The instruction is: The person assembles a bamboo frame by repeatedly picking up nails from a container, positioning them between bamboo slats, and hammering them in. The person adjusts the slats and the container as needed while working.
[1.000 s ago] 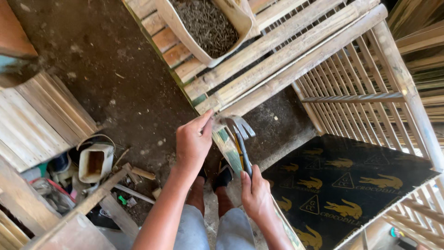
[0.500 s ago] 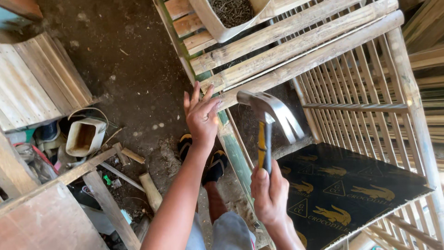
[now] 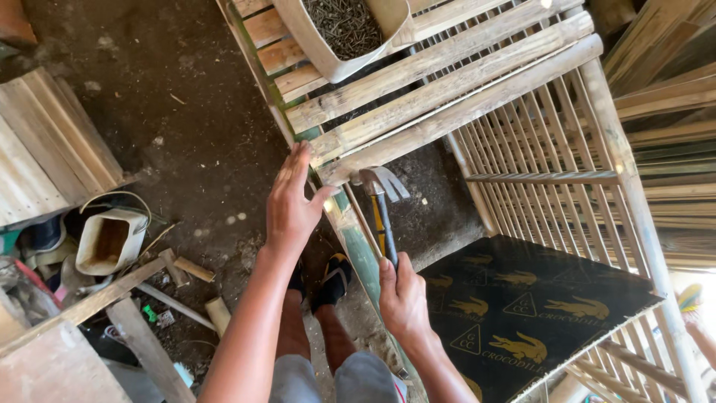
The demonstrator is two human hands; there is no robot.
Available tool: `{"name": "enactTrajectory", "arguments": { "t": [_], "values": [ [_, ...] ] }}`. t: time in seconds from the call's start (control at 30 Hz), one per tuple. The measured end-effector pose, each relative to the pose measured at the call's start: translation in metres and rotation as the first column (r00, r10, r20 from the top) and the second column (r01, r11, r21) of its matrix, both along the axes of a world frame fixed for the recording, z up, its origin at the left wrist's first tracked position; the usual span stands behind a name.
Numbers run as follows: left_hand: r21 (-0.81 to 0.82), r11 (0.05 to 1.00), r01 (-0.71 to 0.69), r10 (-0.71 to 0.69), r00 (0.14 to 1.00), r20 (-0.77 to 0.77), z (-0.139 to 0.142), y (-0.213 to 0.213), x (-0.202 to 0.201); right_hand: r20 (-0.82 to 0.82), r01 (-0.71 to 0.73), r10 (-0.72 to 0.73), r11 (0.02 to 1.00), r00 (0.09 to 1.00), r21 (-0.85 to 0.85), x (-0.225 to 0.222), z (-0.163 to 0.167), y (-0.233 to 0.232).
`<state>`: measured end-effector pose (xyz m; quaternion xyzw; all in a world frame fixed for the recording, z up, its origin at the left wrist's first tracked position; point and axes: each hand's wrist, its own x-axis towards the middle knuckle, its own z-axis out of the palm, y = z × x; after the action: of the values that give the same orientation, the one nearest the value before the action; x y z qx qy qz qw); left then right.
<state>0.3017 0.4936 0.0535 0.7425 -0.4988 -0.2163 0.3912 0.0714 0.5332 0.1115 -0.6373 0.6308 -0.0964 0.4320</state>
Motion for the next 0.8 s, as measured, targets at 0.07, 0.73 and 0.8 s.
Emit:
{"name": "enactTrajectory", "arguments": {
  "t": [0.07,0.73,0.8],
  "values": [
    [0.125,0.992,-0.026,0.036,0.996,-0.077,0.004,-0.005,0.001,0.002,0.033,-0.033,0.998,0.999,0.058,0.004,0.006,-0.002],
    [0.184,0.982,-0.052,0.038,0.996,0.081,0.011,-0.012,-0.011,-0.195,-0.336,0.281,0.865,0.940,-0.372,0.021,0.024,-0.011],
    [0.238,0.970,-0.053,0.035,0.996,0.083,0.016,-0.013,-0.007,-0.043,-0.199,0.195,0.948,0.980,-0.248,0.017,0.025,-0.017]
  ]
}}
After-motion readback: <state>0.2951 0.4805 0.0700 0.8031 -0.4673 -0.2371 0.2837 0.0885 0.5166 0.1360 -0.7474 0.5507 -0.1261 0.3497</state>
